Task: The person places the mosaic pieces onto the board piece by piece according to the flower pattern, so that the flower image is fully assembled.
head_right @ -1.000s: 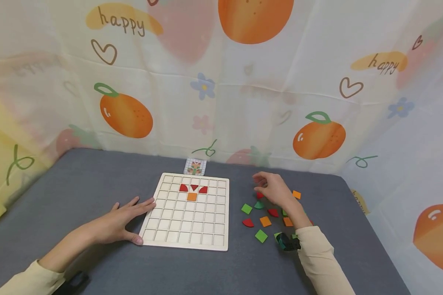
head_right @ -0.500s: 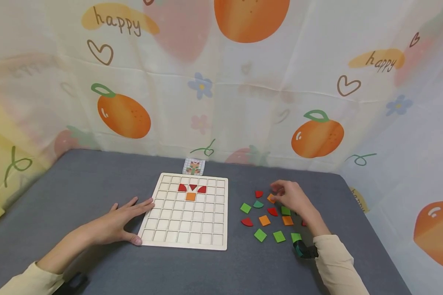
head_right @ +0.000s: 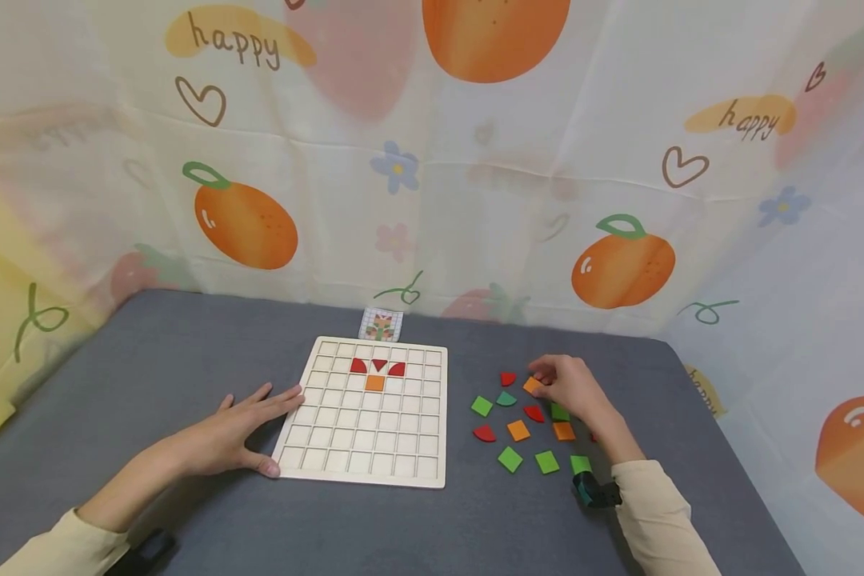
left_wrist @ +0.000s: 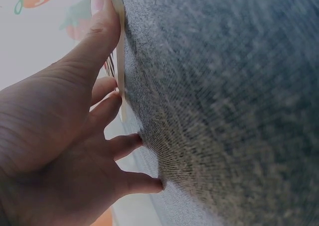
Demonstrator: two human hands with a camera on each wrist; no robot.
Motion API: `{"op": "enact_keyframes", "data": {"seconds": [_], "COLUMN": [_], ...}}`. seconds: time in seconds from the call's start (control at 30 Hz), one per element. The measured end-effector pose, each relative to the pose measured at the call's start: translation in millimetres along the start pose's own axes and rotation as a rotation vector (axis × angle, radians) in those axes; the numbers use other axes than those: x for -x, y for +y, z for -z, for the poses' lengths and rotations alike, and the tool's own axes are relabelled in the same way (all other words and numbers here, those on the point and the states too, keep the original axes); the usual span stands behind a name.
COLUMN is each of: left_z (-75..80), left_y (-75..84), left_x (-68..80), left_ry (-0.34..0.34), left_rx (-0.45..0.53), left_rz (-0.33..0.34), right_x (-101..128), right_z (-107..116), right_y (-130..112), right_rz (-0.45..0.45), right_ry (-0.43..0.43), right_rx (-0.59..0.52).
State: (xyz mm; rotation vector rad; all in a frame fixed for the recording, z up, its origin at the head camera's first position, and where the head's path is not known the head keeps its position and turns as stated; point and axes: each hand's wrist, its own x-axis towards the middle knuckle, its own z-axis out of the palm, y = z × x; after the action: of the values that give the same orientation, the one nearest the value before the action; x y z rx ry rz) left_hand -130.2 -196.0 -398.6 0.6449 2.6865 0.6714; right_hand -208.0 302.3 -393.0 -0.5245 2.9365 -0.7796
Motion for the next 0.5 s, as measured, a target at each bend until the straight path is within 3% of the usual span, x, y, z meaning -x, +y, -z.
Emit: {"op": "enact_keyframes", "data": {"seconds": [0.5], "left_z": [-1.4], "left_y": [-1.2], "left_x": [-0.6], "left_ry": [-0.003], "left_rx": [0.015], "left_rz": [0.005], "right_x": [-6.6], "right_z": [2.5], "right_y": [-7.7], "right_rz": [0.064], "right_ry": [0.031], "right_rx": [-0.04]}}
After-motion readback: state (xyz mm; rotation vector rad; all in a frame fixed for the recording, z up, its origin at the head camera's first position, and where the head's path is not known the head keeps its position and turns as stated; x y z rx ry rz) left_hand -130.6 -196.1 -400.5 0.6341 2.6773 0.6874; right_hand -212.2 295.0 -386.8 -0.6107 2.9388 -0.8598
